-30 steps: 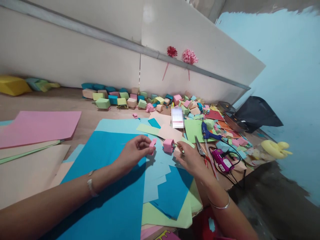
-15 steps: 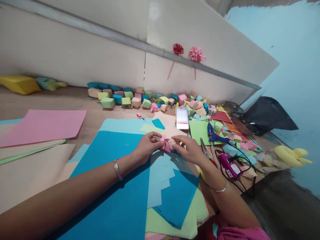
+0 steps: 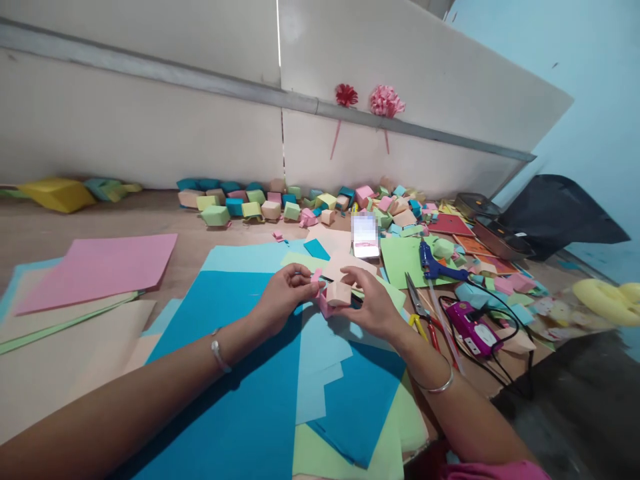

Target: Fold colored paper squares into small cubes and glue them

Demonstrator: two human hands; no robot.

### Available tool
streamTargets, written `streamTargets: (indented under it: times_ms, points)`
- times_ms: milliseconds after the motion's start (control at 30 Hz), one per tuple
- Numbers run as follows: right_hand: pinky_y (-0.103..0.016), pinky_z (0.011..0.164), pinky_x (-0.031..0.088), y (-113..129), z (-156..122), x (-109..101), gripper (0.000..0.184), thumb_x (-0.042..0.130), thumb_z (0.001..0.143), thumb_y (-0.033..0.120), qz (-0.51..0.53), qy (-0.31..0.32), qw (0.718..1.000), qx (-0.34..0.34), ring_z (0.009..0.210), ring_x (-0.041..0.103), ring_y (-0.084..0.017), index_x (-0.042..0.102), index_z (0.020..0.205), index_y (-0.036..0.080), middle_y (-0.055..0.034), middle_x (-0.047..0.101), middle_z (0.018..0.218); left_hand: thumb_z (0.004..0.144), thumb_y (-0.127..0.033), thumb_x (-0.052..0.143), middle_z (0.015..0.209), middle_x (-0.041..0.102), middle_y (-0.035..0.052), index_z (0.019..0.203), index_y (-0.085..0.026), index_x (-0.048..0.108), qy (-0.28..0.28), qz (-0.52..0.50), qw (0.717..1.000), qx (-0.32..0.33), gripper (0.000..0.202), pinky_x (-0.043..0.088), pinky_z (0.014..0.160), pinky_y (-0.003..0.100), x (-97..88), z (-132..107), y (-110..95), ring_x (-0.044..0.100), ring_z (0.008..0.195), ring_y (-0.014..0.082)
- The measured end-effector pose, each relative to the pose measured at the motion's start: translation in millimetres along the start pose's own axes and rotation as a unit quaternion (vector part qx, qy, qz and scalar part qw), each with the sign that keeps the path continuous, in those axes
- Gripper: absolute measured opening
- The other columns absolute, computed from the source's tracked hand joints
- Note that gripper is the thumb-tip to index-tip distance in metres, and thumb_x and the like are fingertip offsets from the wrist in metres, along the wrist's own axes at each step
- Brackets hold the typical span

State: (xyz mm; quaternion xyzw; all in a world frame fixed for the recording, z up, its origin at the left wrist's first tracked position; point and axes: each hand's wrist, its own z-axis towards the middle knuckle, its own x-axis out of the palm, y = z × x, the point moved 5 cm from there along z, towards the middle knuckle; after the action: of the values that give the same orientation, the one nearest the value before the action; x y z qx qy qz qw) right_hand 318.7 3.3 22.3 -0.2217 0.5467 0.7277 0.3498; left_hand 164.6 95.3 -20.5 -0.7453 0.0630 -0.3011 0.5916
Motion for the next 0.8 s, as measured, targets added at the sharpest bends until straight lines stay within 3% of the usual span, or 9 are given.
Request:
streamTargets:
  times_ms: [100,233,333,433,567,633,733,800]
  points:
    - [-0.033,0.082,0.051,6.9,-0.8,1.6,0.036,0.076,0.072,0.034,0.059,0.006,0.998,-0.004,0.093,0.062,-0.021,0.056,0.099,0.022,-0.0052,0.064,0.101,0.06,-0.022,0.08,0.066,0.065,0.0001,0.074,-0.018,0.052,-0.027,0.04,0.999,0.021,0.032,0.052,0.065,0.027,-3.6,-8.5,-10.2,0.069,0.07,0.0189]
    - [-0.029,0.071,0.049,19.4,-2.3,7.7,0.022,0.068,0.077,0.025,0.069,0.027,0.997,-0.038,0.087,0.059,-0.019,0.057,0.096,0.022,-0.0056,0.062,0.098,0.062,-0.021,0.079,0.071,0.067,0.0015,0.076,-0.016,0.06,-0.046,0.071,0.996,0.022,0.024,0.052,0.066,0.026,-14.1,-24.4,-18.4,0.067,0.068,0.0154]
    - [-0.03,0.072,0.048,24.1,-6.4,14.2,0.033,0.068,0.077,0.022,0.048,0.046,0.997,-0.049,0.093,0.058,-0.02,0.059,0.108,0.023,-0.0072,0.062,0.106,0.065,-0.02,0.076,0.076,0.069,0.0041,0.078,-0.016,0.068,-0.054,0.101,0.993,0.04,0.016,0.049,0.062,0.022,-20.9,-32.5,-23.7,0.063,0.069,0.0132]
    - [-0.032,0.075,0.049,19.5,-10.7,15.9,0.051,0.076,0.073,0.028,0.085,0.041,0.995,0.011,0.088,0.059,-0.019,0.052,0.118,0.024,-0.0053,0.063,0.103,0.067,-0.018,0.074,0.082,0.071,0.0047,0.087,-0.017,0.069,-0.058,0.102,0.991,0.058,0.021,0.048,0.063,0.021,-21.6,-35.9,-28.2,0.064,0.073,0.0139]
    - [-0.034,0.086,0.049,22.4,-13.3,17.2,0.034,0.073,0.078,0.034,0.154,0.063,0.986,0.029,0.096,0.06,-0.02,0.057,0.105,0.022,-0.0048,0.063,0.102,0.066,-0.017,0.074,0.077,0.072,0.0032,0.1,-0.018,0.06,-0.042,0.094,0.994,0.042,0.036,0.05,0.066,0.023,-16.2,-37.6,-27.2,0.067,0.075,0.0161]
    - [-0.034,0.086,0.05,24.9,-14.1,21.8,0.031,0.068,0.082,0.033,0.199,0.087,0.975,0.037,0.098,0.06,-0.02,0.058,0.109,0.022,-0.006,0.063,0.107,0.068,-0.016,0.073,0.079,0.072,0.0034,0.104,-0.018,0.058,-0.033,0.107,0.993,0.047,0.039,0.051,0.07,0.026,-14.5,-38.4,-26.8,0.068,0.078,0.0175]
    - [-0.032,0.08,0.052,23.7,-15.7,28.6,0.041,0.071,0.078,0.029,0.26,0.079,0.959,0.076,0.094,0.061,-0.018,0.055,0.116,0.023,-0.0059,0.062,0.104,0.073,-0.015,0.068,0.081,0.073,0.0029,0.111,-0.019,0.057,-0.028,0.174,0.979,0.099,0.039,0.052,0.075,0.029,-14.0,-40.5,-31.4,0.07,0.08,0.0186]
    - [-0.03,0.077,0.052,23.0,-16.8,30.9,0.04,0.073,0.075,0.026,0.273,0.066,0.956,0.089,0.091,0.061,-0.017,0.055,0.11,0.022,-0.0046,0.063,0.099,0.077,-0.014,0.066,0.082,0.074,0.002,0.112,-0.021,0.058,-0.025,0.252,0.954,0.162,0.036,0.052,0.079,0.031,-13.0,-43.9,-38.3,0.071,0.082,0.019]
